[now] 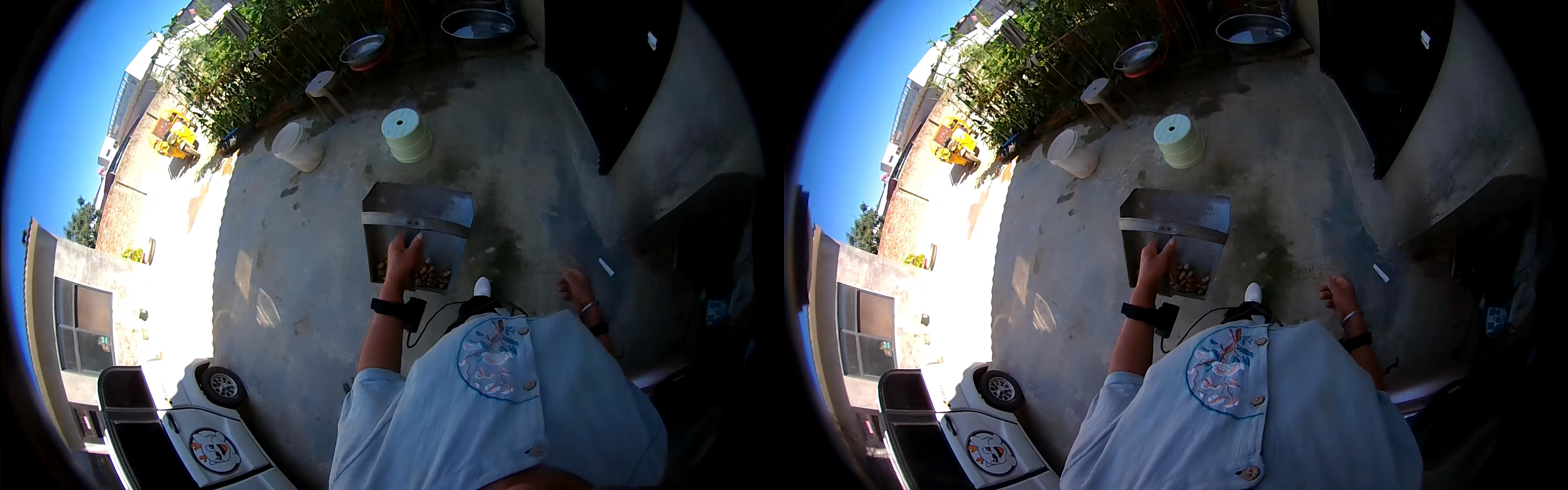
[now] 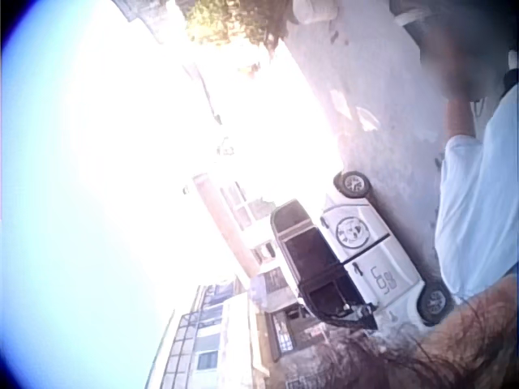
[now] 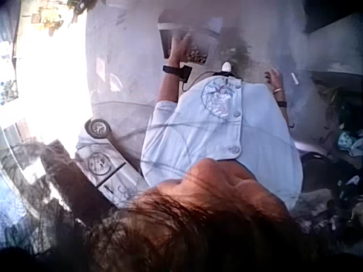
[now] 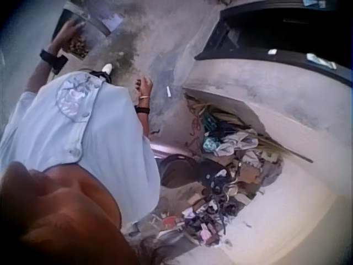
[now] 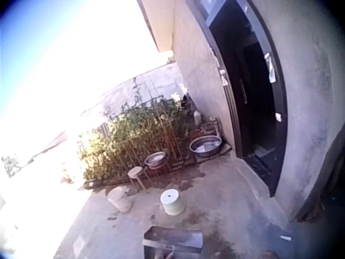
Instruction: The person plucks peanuts from the roots of peanut plants by hand, collects them into a metal tray, and then transfers them into a smaller bowl near a basin of water.
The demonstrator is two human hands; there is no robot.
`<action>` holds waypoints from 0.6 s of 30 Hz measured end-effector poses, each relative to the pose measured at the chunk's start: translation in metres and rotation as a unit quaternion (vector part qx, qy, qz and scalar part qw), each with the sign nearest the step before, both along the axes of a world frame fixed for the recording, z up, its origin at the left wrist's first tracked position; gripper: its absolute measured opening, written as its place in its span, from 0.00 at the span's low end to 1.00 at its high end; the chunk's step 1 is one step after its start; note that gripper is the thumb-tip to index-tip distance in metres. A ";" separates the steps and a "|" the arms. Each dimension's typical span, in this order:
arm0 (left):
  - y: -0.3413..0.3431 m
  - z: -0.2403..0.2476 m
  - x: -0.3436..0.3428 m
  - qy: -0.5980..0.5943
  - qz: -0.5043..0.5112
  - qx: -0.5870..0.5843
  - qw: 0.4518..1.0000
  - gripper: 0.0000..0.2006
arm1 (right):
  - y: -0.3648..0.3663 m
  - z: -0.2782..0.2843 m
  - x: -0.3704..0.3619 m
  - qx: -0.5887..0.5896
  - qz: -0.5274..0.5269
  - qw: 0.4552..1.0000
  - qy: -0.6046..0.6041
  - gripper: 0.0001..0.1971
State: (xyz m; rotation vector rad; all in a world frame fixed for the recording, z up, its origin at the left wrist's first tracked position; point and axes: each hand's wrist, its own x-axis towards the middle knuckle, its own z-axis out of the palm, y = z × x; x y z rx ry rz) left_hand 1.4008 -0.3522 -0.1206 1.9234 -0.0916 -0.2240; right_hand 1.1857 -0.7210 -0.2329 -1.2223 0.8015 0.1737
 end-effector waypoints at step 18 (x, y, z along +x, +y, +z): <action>-0.260 -0.060 0.380 0.126 0.190 -0.226 0.947 0.07 | -0.261 -0.133 0.224 -0.078 -0.068 0.953 0.286 0.06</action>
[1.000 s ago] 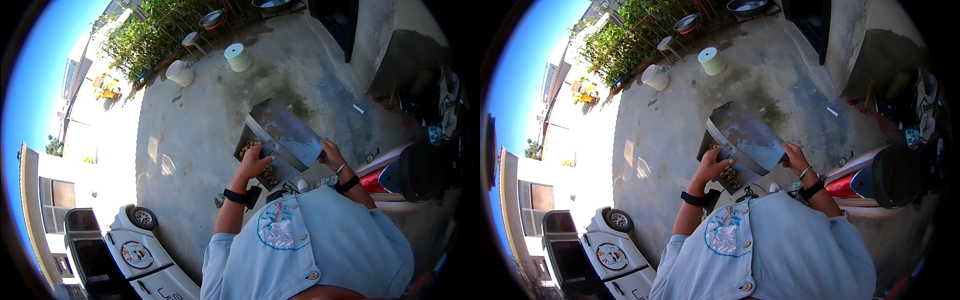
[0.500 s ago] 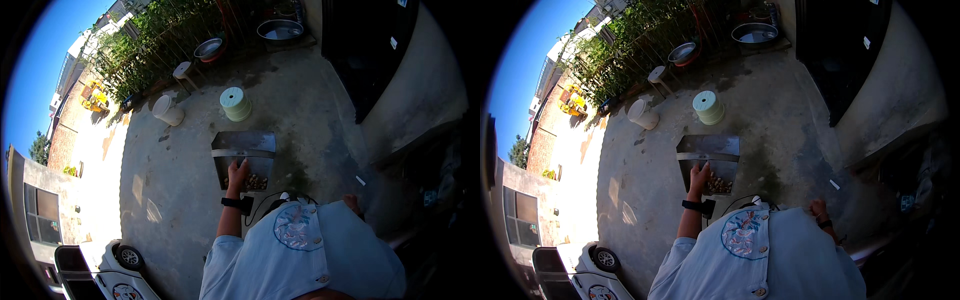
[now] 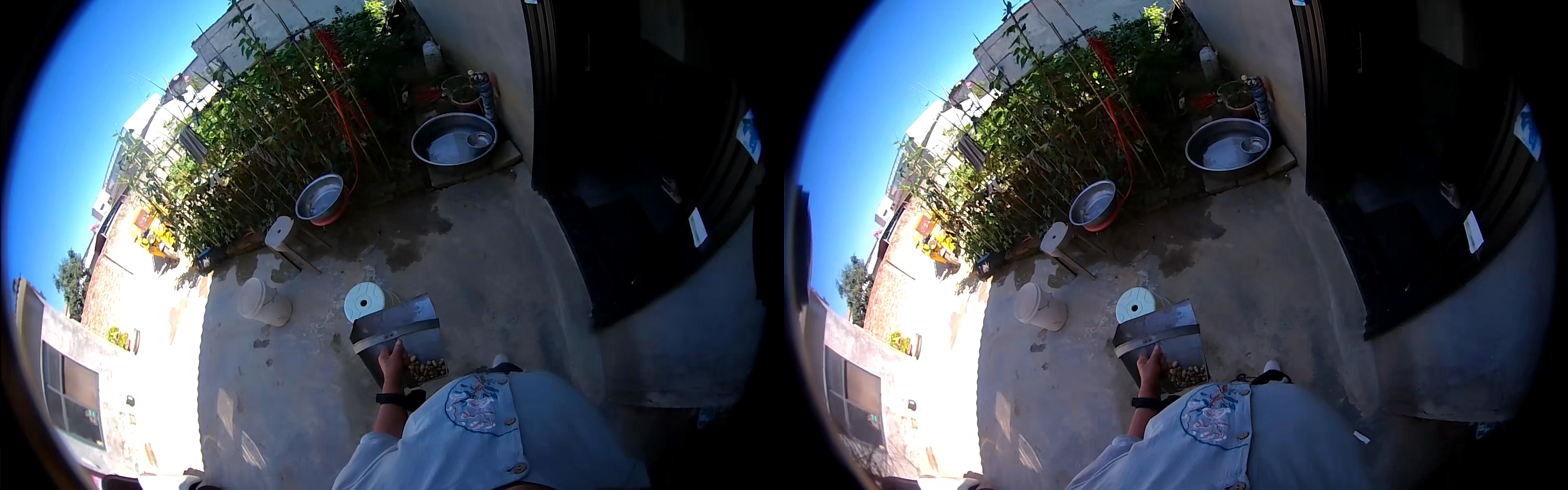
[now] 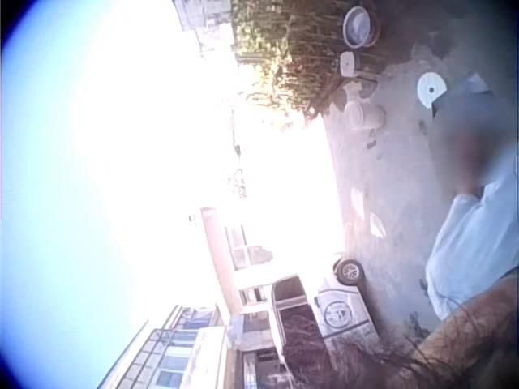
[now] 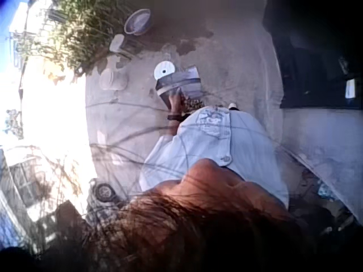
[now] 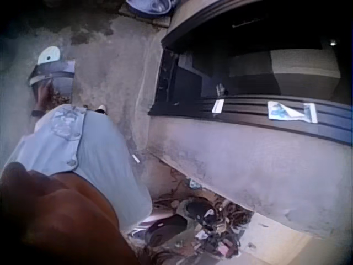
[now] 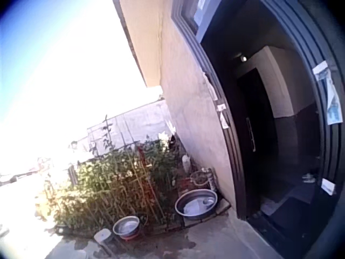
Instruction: The person plucks peanuts from the roots of peanut plants by hand, collects them into a metal tray, and then transfers them into a smaller bowl near a basin of water.
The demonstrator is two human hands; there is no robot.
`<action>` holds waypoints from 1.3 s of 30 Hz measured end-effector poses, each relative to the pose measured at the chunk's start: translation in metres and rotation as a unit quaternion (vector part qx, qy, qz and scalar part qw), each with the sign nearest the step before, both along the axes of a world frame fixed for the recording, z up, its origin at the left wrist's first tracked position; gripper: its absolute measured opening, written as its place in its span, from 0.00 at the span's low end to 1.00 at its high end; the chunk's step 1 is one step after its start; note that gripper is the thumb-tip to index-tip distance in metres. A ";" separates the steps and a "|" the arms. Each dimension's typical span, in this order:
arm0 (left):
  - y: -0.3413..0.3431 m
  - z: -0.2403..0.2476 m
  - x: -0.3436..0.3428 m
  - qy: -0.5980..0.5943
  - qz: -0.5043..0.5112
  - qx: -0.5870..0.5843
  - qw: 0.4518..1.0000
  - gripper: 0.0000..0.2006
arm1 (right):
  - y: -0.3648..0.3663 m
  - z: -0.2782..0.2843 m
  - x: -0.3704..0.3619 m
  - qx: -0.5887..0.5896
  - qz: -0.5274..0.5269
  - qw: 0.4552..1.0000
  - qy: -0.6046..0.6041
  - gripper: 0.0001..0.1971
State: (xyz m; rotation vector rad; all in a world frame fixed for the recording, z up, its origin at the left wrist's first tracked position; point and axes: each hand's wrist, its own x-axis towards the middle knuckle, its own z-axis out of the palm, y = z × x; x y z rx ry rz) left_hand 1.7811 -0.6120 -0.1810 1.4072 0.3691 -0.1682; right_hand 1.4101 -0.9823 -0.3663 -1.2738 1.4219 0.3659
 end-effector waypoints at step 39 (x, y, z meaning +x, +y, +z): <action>-0.366 -0.043 0.658 0.162 0.131 0.053 0.977 0.09 | -0.437 -0.058 1.067 0.119 0.073 0.988 -0.070 0.08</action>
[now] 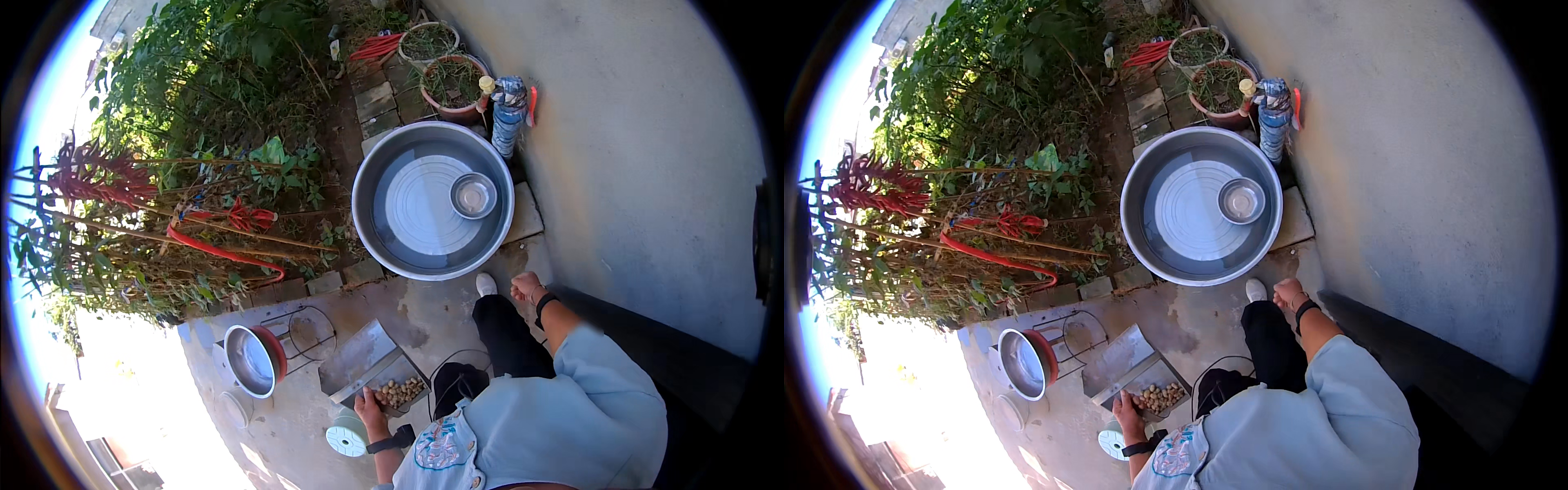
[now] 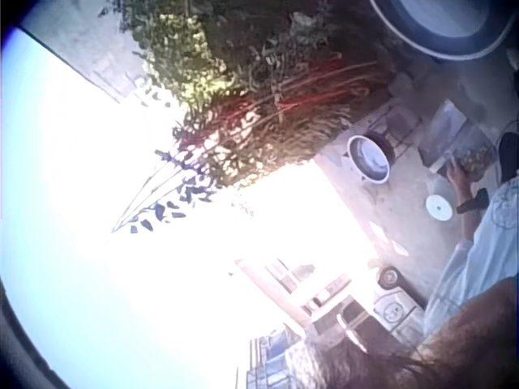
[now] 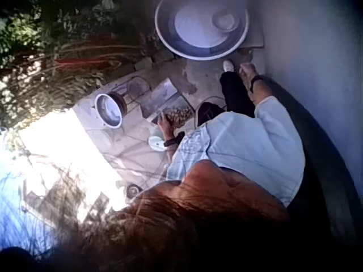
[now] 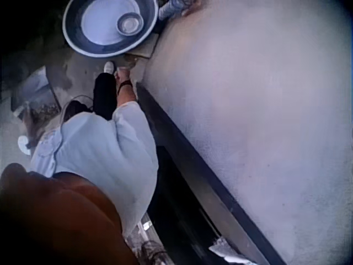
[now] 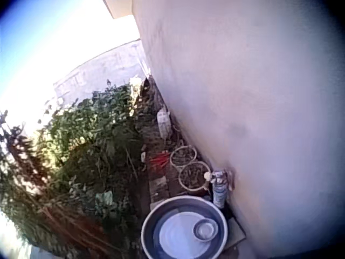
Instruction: The person plucks peanuts from the roots of peanut plants by hand, collects them into a metal tray, and then transfers them into a smaller bowl near a basin of water.
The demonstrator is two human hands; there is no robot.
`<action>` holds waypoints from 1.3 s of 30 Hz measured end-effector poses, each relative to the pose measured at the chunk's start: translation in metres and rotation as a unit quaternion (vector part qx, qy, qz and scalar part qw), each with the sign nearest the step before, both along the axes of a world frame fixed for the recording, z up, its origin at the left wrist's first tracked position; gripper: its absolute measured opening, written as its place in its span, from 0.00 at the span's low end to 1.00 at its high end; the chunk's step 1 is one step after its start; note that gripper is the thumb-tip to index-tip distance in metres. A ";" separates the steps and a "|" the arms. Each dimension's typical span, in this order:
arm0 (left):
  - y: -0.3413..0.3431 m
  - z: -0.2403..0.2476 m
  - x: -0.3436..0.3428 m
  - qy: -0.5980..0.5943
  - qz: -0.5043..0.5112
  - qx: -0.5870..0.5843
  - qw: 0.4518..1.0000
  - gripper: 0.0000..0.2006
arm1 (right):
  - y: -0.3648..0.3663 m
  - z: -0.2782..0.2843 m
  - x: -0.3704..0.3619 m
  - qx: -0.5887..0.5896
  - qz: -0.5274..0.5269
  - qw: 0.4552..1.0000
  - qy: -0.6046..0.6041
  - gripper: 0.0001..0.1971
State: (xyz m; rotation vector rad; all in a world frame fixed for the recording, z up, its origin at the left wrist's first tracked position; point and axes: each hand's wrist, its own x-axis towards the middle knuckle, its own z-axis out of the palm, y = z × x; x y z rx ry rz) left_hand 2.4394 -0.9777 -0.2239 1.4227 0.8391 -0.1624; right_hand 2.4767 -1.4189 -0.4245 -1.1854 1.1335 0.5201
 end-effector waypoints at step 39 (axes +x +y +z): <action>-0.052 -0.135 0.118 0.086 -0.145 0.086 0.982 0.07 | 0.066 -0.208 0.199 -0.171 -0.117 0.970 0.124 0.10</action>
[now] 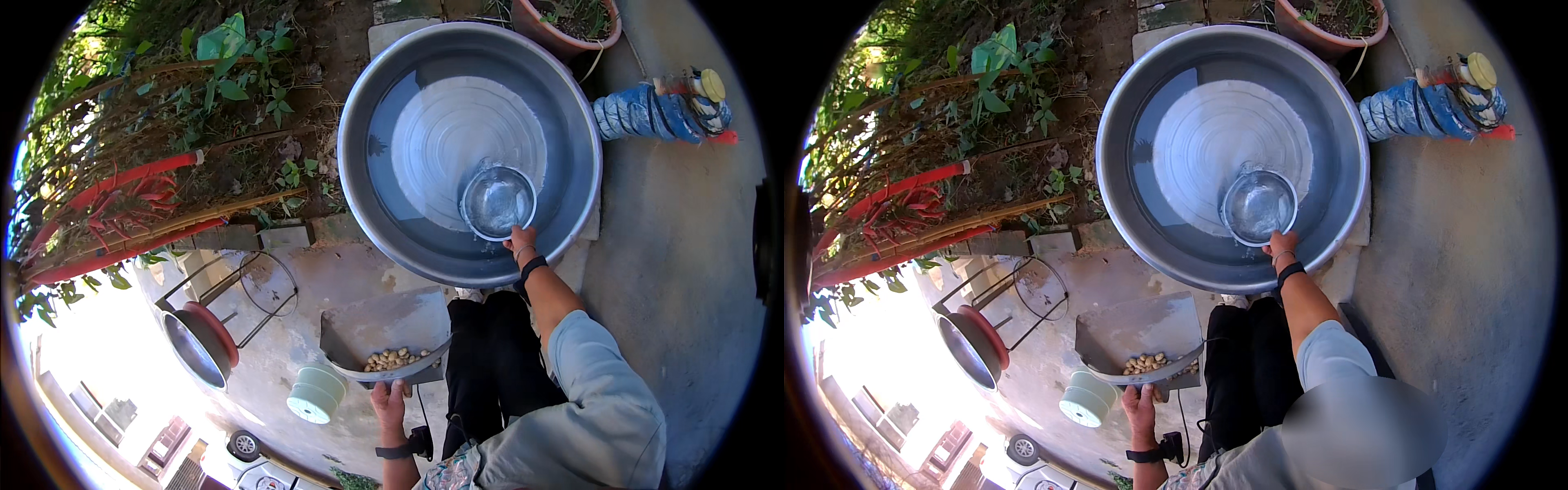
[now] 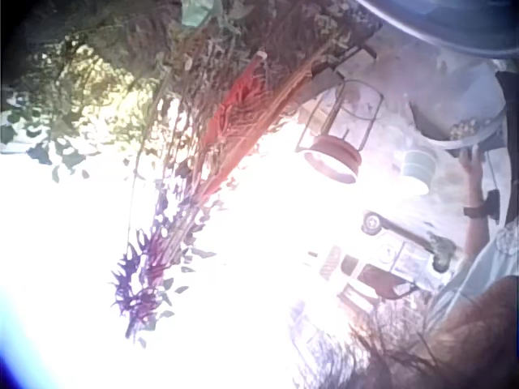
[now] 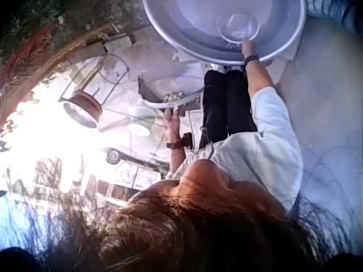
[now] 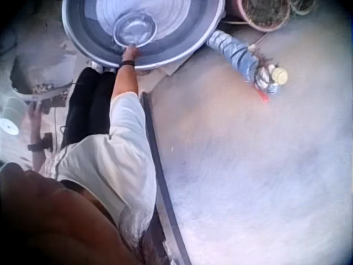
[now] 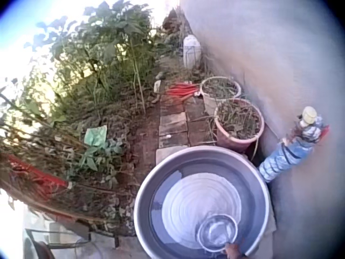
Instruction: The person plucks peanuts from the roots of peanut plants by hand, collects them into a metal tray, and then transfers them into a smaller bowl near a basin of water.
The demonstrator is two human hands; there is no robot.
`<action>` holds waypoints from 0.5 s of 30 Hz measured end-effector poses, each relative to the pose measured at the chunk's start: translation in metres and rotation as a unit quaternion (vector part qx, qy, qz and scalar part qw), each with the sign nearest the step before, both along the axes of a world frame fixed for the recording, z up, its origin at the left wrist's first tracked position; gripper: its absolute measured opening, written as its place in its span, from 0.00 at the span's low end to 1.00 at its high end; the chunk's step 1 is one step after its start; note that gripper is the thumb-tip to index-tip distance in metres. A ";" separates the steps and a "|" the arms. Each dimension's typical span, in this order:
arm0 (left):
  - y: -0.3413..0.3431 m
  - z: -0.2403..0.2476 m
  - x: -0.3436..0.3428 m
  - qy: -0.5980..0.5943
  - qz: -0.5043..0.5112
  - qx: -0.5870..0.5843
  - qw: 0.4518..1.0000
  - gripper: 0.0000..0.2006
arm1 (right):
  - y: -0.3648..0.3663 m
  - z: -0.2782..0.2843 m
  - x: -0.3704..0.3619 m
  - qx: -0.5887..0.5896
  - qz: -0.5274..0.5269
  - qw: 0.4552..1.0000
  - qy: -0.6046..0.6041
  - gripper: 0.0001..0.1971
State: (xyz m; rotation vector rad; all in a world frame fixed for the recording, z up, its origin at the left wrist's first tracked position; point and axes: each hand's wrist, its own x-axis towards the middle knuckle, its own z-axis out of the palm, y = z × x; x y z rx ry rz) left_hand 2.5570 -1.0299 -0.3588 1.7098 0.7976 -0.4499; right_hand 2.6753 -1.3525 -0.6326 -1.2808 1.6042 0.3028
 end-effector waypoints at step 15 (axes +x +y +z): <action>-0.028 0.150 0.016 -0.120 -0.115 0.150 0.975 0.07 | 0.021 0.251 -0.030 0.145 0.038 0.977 -0.152 0.08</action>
